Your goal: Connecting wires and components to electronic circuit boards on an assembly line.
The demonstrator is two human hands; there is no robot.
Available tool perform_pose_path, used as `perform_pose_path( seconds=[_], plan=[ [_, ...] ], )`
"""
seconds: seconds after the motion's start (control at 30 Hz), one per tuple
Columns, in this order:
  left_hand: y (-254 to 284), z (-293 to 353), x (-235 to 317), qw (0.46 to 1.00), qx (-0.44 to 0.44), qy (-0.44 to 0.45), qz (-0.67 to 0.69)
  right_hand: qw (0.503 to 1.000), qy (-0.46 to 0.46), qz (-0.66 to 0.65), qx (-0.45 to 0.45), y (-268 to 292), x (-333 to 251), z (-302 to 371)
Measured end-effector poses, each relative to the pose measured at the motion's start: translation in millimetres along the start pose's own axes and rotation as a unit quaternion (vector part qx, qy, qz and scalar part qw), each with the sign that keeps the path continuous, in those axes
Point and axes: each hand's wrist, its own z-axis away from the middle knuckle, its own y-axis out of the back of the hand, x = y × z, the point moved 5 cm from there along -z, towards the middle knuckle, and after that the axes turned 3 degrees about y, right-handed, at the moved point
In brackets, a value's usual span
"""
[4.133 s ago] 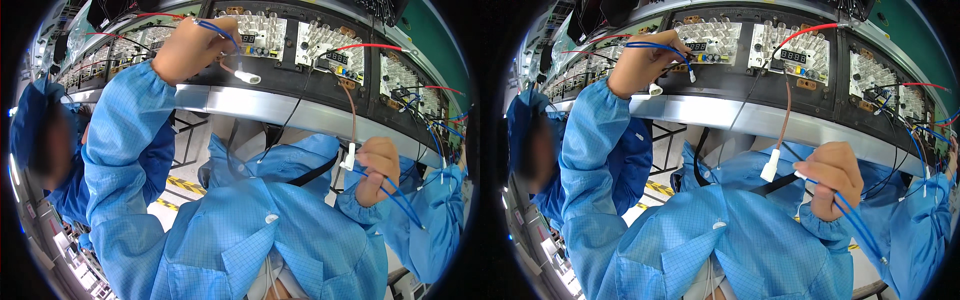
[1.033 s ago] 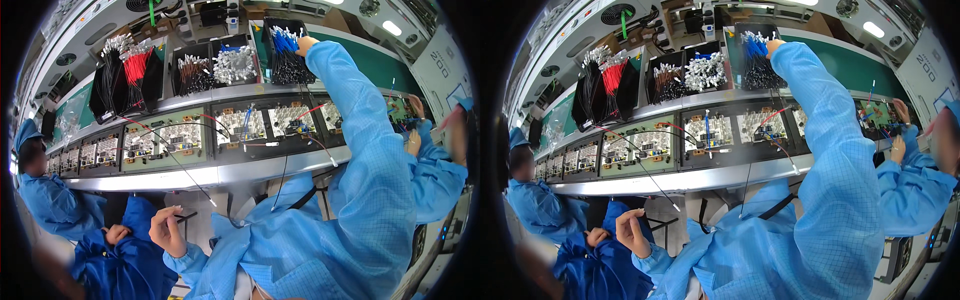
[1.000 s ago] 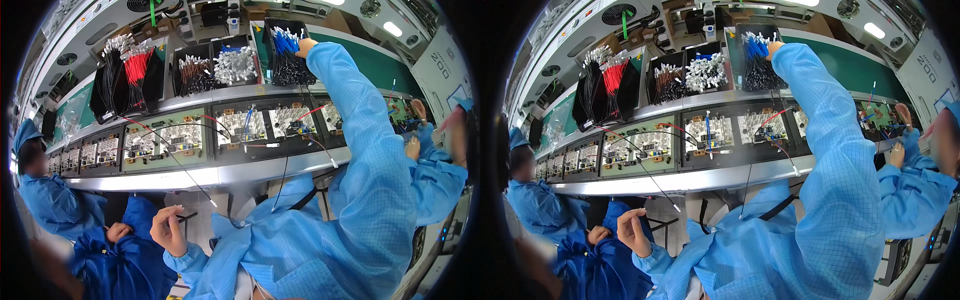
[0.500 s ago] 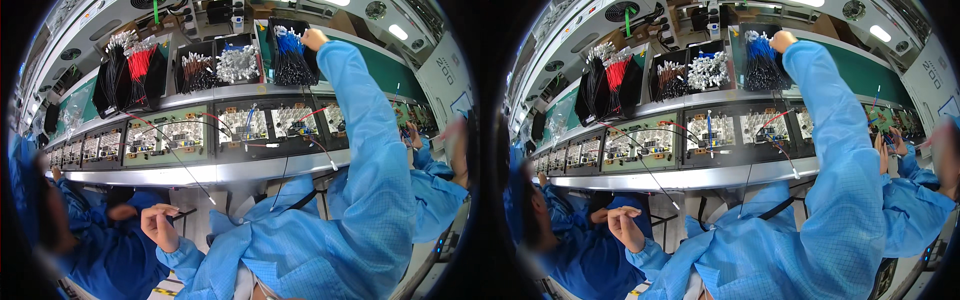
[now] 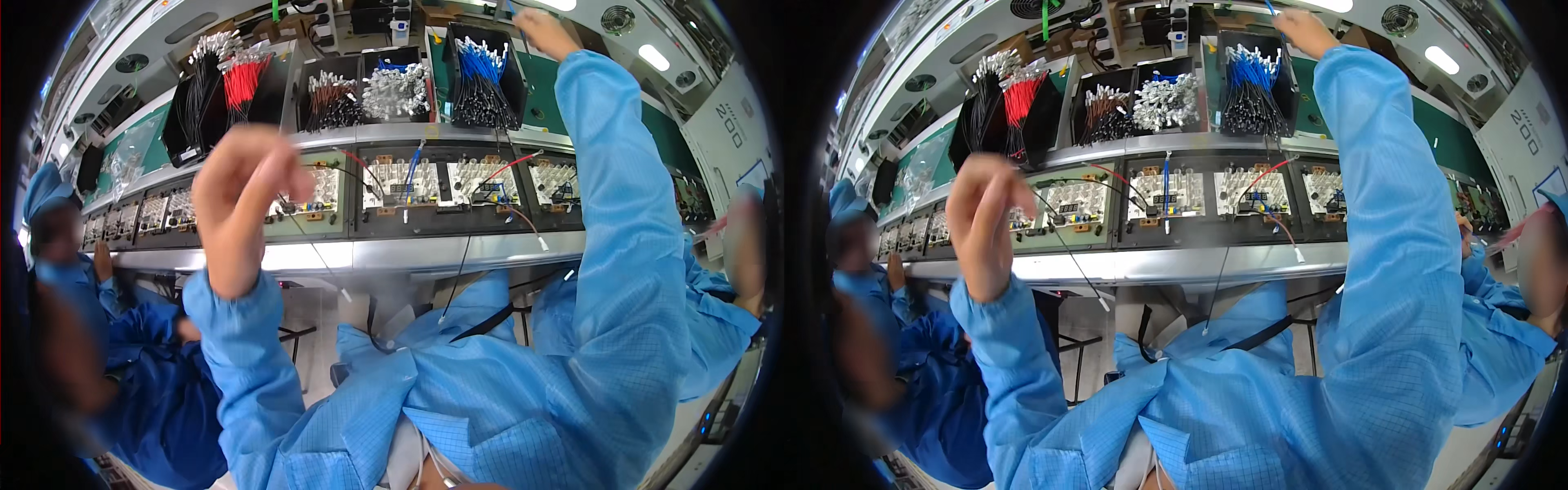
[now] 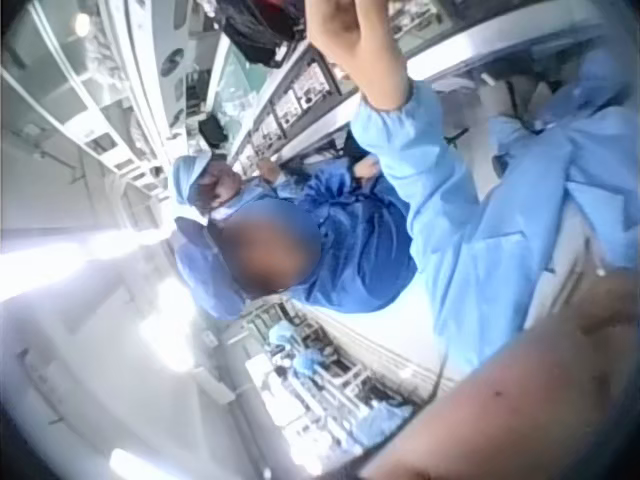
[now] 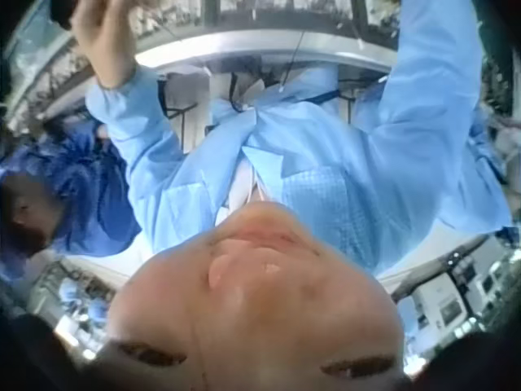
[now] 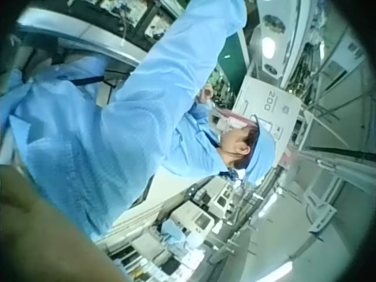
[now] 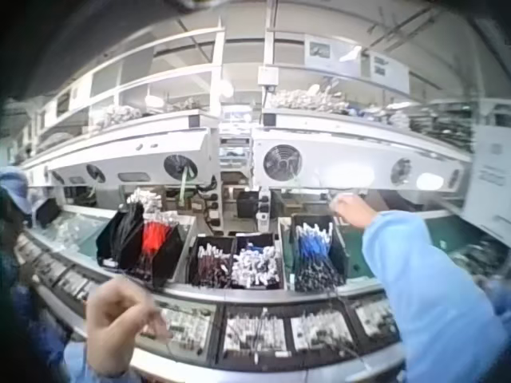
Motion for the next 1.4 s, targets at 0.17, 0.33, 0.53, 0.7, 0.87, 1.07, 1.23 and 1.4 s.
perform_pose_path(
  seconds=[0.17,0.33,0.53,0.7,0.87,1.07,1.23,1.4],
  plan=[
    [-37,-61,2,0.997,-0.06,-0.017,-0.042,0.963,0.064,-0.237,-0.108,16,-200,46],
    [-70,-73,21,0.994,-0.034,-0.06,0.087,0.931,0.095,-0.317,-0.153,10,-283,119],
    [-82,-35,25,0.953,-0.025,-0.188,0.236,0.905,0.089,-0.402,-0.104,-4,-275,158],
    [-46,-13,17,0.987,-0.012,-0.082,0.139,0.894,0.064,-0.439,0.062,25,-223,224],
    [-58,79,-20,0.921,-0.212,0.194,0.261,0.745,0.028,-0.666,-0.008,-6,-214,319],
    [-73,135,-31,0.878,-0.317,0.225,0.279,0.669,0.1,-0.685,-0.272,-49,-217,340],
    [-47,95,1,0.921,-0.355,0.156,0.032,0.683,0.242,-0.655,-0.214,-30,-201,328],
    [-37,22,17,0.978,-0.086,0.02,-0.187,0.785,0.302,-0.54,0.04,38,-161,331]
  ],
)
